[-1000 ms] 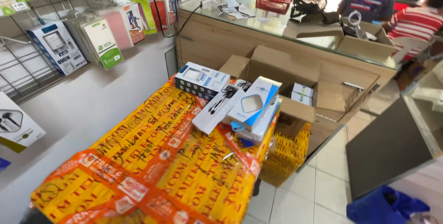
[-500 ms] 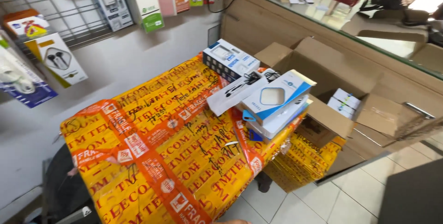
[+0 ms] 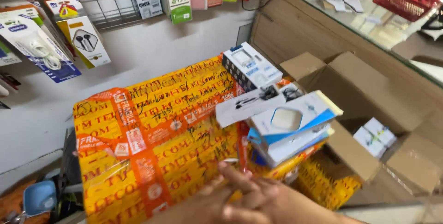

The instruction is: The person sorts a stack of packaged phone screen protectors on a table, carries them to a wall display rack, and hangs each package on the rack hooks. They then return to the table and arrange boxed earphones and chargers into a neat row on the tabletop.

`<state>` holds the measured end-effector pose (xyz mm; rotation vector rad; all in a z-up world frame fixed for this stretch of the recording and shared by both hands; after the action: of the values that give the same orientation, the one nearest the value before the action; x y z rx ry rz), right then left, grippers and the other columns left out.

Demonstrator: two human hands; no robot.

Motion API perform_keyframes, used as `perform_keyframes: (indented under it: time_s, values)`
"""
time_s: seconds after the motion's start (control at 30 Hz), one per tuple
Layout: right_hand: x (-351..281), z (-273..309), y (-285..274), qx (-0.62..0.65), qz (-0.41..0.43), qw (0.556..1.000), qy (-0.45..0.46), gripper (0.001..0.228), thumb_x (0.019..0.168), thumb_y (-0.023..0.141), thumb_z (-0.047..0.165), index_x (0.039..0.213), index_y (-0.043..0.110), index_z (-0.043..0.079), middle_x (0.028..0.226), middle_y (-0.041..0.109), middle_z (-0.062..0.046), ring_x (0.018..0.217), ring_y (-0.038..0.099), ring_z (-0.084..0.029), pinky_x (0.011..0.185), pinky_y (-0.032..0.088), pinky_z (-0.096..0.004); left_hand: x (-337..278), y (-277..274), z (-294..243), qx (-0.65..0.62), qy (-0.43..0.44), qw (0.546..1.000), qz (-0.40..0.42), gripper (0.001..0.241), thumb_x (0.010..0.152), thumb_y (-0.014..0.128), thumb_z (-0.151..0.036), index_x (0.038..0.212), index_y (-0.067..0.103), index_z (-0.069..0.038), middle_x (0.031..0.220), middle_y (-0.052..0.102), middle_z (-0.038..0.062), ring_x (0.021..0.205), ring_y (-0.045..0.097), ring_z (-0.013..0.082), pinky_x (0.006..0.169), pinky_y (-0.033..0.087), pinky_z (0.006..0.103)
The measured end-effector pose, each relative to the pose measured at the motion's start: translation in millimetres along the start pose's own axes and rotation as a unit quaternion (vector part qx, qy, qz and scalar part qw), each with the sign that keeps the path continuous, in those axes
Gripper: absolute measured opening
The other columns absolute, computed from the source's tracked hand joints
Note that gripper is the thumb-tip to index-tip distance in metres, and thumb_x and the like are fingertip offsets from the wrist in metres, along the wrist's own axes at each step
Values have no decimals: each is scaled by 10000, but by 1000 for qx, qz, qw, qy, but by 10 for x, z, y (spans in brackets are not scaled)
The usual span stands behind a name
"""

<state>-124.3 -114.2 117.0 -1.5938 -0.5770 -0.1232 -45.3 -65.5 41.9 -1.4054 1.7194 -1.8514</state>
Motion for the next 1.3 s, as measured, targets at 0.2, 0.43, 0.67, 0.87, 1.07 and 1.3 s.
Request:
perform_keyframes:
  time_s: [0.2,0.43,0.67,0.87,1.07,1.3]
  values:
    - [-314,-1546,-620,208,116,964,117,899,849,848,333,1561,363,74,1486,512,-215,1351,557,-410,1122,445,-456,1161,-896,664,86,-42,994,43,552,993,705,-344,1467,459,-206,1608,377,190,1427,402,444,1110,371,629]
    - [-570,-2695,-414,81,222,945,225,1255,587,966,467,1606,312,137,1647,342,-173,1512,258,-364,1158,208,-554,1164,-600,2108,-34,-295,954,34,1329,654,848,-678,1594,163,-36,1635,230,248,1516,162,444,1182,192,537]
    - [-600,-2781,-236,96,260,937,214,1189,632,965,431,1624,347,214,1656,344,-172,1560,202,-370,1199,144,-539,1065,-238,2429,-159,-328,928,71,1115,678,844,-544,1568,347,-93,1523,476,183,1414,455,324,1177,349,413]
    - [-689,-2771,-289,136,268,930,212,1211,644,974,422,1646,333,195,1574,437,-204,1508,305,-355,1211,69,-581,969,-450,2438,-188,-352,917,4,953,704,870,-370,1517,434,-132,1459,538,157,1356,517,304,1127,400,402]
    - [-552,-2648,-377,197,311,890,268,1210,614,965,513,1638,374,254,1572,494,-122,1483,353,-333,1160,320,-494,785,-1079,2298,-158,-397,903,-44,920,690,869,-328,1495,458,-159,1357,623,123,1276,603,275,1084,460,388]
    - [791,-1700,-64,237,244,940,15,955,705,888,523,1494,497,153,1382,582,-139,1279,543,-354,1032,428,-468,449,-1668,2025,-30,-427,896,-121,896,710,892,-312,1471,470,-98,1383,608,165,1287,582,313,1076,442,406]
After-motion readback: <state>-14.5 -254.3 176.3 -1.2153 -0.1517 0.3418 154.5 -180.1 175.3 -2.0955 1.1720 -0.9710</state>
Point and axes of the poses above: each hand's wrist, its own x-axis towards the middle knuckle, its own y-axis out of the palm, z = x × y, the point moved 9 cm from there along x, towards the middle knuckle
